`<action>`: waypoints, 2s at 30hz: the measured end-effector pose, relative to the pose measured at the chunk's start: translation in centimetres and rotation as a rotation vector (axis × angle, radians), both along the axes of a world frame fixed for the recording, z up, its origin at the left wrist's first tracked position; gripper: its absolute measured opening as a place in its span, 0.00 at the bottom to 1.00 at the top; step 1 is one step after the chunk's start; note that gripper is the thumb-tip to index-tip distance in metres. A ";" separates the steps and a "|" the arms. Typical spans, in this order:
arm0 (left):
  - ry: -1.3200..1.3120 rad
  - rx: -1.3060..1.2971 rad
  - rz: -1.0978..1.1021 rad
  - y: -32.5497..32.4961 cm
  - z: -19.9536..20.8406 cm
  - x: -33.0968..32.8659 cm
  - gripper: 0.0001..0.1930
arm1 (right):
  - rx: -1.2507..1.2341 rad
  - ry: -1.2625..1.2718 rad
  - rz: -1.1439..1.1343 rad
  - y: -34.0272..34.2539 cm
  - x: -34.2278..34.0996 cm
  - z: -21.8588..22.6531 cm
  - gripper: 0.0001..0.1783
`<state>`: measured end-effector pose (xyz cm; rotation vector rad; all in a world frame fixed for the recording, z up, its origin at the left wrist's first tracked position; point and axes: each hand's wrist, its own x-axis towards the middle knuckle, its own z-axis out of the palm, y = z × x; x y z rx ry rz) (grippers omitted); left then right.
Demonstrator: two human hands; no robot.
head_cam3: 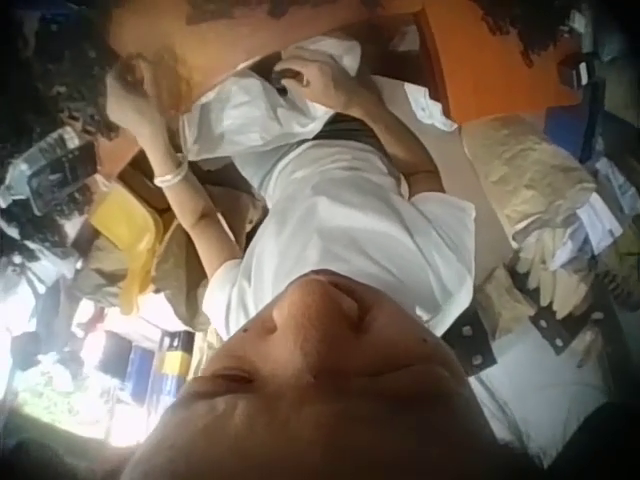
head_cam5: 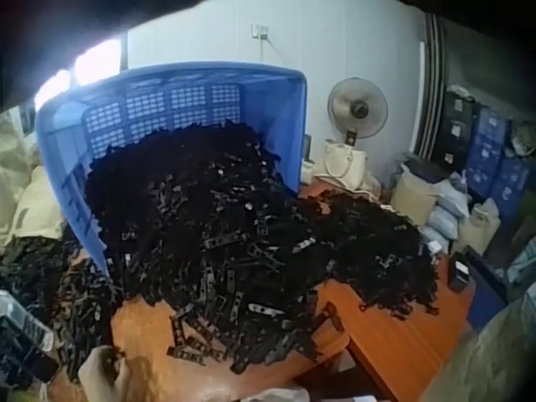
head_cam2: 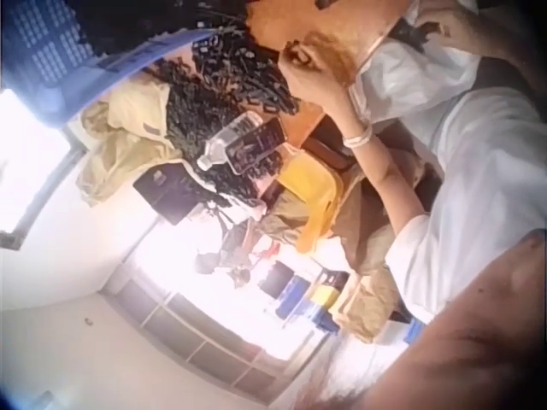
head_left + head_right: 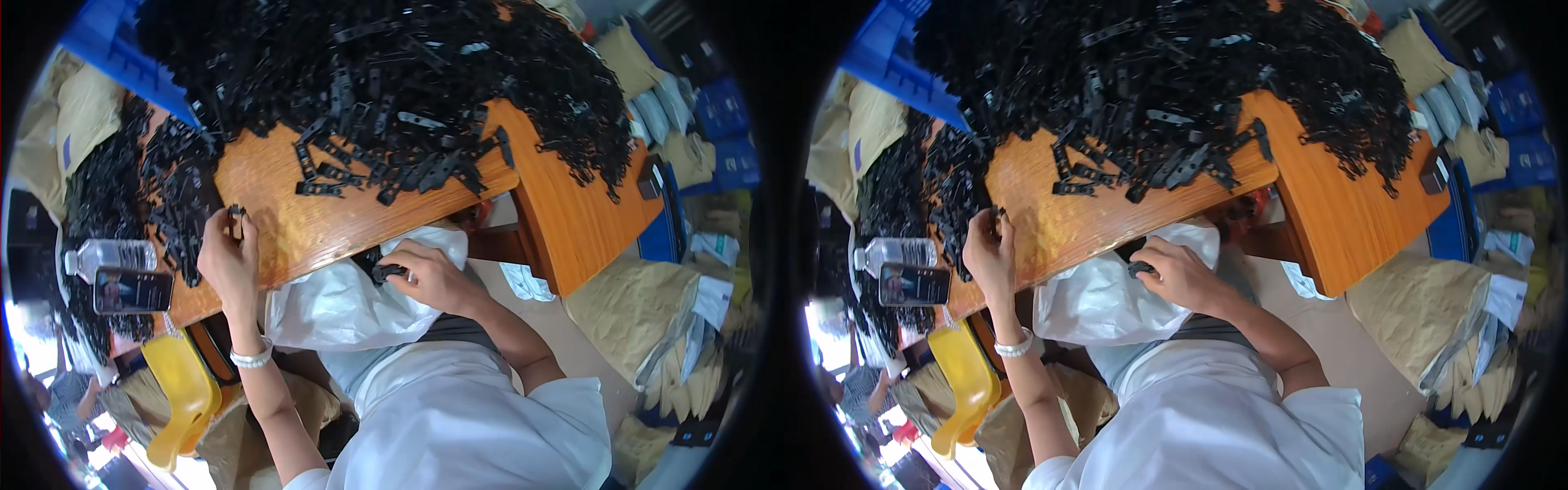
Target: Assembling small black plastic components by hand at a workstation.
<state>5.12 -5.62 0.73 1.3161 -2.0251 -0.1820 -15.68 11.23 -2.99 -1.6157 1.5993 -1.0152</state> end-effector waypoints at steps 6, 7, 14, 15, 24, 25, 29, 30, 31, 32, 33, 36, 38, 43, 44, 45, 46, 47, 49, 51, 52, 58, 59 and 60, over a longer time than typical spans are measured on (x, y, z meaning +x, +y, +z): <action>0.490 0.328 -0.142 1.8 -0.6 -1.1 0.09 | -0.291 0.240 -0.254 1.5 -4.9 2.2 0.07; 0.550 0.396 -0.152 2.0 -0.7 -0.8 0.08 | -0.185 0.206 -0.463 1.7 -6.1 3.9 0.08; 0.630 0.501 -0.238 2.3 -1.0 -1.6 0.11 | 0.020 0.879 -0.981 1.4 -21.4 3.3 0.13; 0.632 0.500 -0.236 2.3 -1.1 -1.7 0.11 | 0.086 0.803 -0.980 1.4 -21.8 3.1 0.13; 0.632 0.579 -0.239 3.0 -0.6 -2.3 0.12 | -0.179 0.512 -0.950 2.5 -19.3 1.9 0.12; 0.631 0.578 -0.234 3.1 -0.7 -2.2 0.12 | -0.234 0.538 -0.957 2.4 -19.2 2.1 0.13; 0.637 0.574 -0.247 3.1 -1.1 -2.2 0.12 | -0.342 0.770 -0.920 2.7 -19.9 2.8 0.14; 0.633 0.572 -0.241 3.1 -1.3 -2.2 0.12 | -0.341 0.771 -0.921 2.8 -19.9 3.0 0.14; 0.634 0.574 -0.243 3.2 -1.3 -2.2 0.12 | -0.388 0.905 -0.935 2.8 -19.9 3.1 0.13; 0.643 0.587 -0.232 3.2 -1.3 -2.2 0.12 | -0.435 1.039 -0.943 2.8 -19.9 3.1 0.12; 0.652 0.601 -0.222 3.3 -1.4 -2.2 0.12 | -0.435 1.040 -0.943 3.0 -19.8 3.0 0.12; 0.685 0.598 -0.243 3.5 -1.3 -2.3 0.13 | -0.194 0.620 -0.711 3.2 -17.9 3.2 0.06; 0.763 0.695 -0.301 3.7 -0.9 -2.4 0.13 | -0.134 0.689 -0.644 2.8 -17.1 3.2 0.07; 0.984 1.004 -0.536 4.5 -0.8 -2.8 0.15 | -0.207 0.794 -0.636 3.3 -17.3 3.1 0.06; 0.979 1.054 -0.552 4.8 -0.9 -3.0 0.17 | -0.295 0.647 -0.691 3.2 -16.7 3.4 0.05; 0.993 1.110 -0.626 5.3 -1.1 -3.3 0.18 | -0.296 0.637 -0.678 2.7 -15.1 4.5 0.05; 1.062 1.247 -0.649 5.9 -0.9 -4.0 0.19 | -0.359 0.552 -0.583 2.1 -13.2 5.8 0.05; 1.131 1.390 -0.676 6.5 -0.6 -4.6 0.19 | -0.416 0.470 -0.494 1.8 -11.0 7.1 0.05; 1.191 1.500 -0.756 7.2 -0.3 -6.0 0.19 | -0.468 0.362 -0.209 1.3 -7.5 8.3 0.07; 1.249 1.610 -0.850 7.6 -0.1 -6.6 0.20 | -0.466 0.272 -0.059 0.6 -5.1 8.3 0.11; 1.264 1.634 -0.881 7.8 -0.1 -6.7 0.20 | -0.467 0.272 -0.058 0.1 -4.6 8.2 0.11; 1.211 1.646 -0.928 7.9 0.2 -6.3 0.21 | -0.733 0.438 0.160 -1.5 -3.9 7.6 0.13; 1.218 1.670 -0.921 8.0 0.4 -6.3 0.21 | -0.699 0.439 0.166 -1.5 -3.7 7.7 0.13; 1.225 1.695 -0.914 8.0 0.5 -6.2 0.21 | -0.665 0.441 0.172 -1.5 -3.6 7.7 0.14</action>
